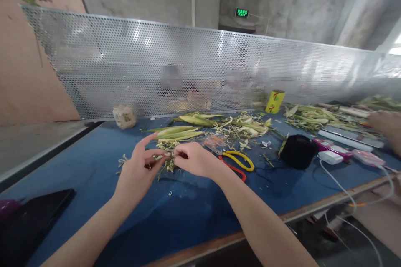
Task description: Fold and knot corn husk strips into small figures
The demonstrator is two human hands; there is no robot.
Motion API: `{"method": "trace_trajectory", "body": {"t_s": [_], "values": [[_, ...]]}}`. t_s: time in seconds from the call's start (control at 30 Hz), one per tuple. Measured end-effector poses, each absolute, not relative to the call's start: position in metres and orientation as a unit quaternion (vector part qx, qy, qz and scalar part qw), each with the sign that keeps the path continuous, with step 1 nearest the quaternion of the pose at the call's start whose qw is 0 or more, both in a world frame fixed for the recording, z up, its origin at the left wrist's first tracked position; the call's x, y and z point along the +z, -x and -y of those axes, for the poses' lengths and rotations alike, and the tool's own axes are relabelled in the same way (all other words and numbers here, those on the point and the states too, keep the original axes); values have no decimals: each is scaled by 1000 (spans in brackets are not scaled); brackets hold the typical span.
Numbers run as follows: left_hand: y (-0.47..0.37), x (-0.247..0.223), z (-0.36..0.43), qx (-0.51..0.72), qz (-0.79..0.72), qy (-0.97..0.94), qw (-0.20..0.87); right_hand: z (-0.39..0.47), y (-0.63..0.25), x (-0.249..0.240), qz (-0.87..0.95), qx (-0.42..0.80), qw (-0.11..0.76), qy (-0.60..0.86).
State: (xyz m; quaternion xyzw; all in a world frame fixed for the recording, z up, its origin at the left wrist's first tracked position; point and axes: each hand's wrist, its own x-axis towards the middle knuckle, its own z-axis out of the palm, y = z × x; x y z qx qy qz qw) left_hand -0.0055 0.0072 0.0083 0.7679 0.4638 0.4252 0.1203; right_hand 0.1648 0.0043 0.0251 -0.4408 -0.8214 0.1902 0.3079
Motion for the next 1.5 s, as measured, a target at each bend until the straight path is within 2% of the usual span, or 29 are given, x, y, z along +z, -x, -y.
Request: {"method": "trace_trajectory", "body": {"t_s": [0.27,0.5,0.63,0.77,0.93,1.1,1.3,1.5], "values": [[6,9,-7,465,-453,-739,181,-12,-168,21,785,283,353,422],[3,11,-9,524,-411,-672,324,-11,-170,19,809,246,376,380],[1,13,-9,527,-394,-665,353,-9,-171,22,834,149,384,367],[1,12,-9,520,-385,-680,345,-8,-171,24,847,51,388,359],[0,13,-7,527,-397,-668,344,-6,-172,27,844,8,379,379],[0,14,-7,531,-403,-668,332,-6,-175,30,831,28,415,369],[1,11,-9,519,-404,-679,326,-9,-173,26,856,53,385,341],[2,10,-10,497,-416,-704,291,-12,-174,27,851,26,371,371]]}}
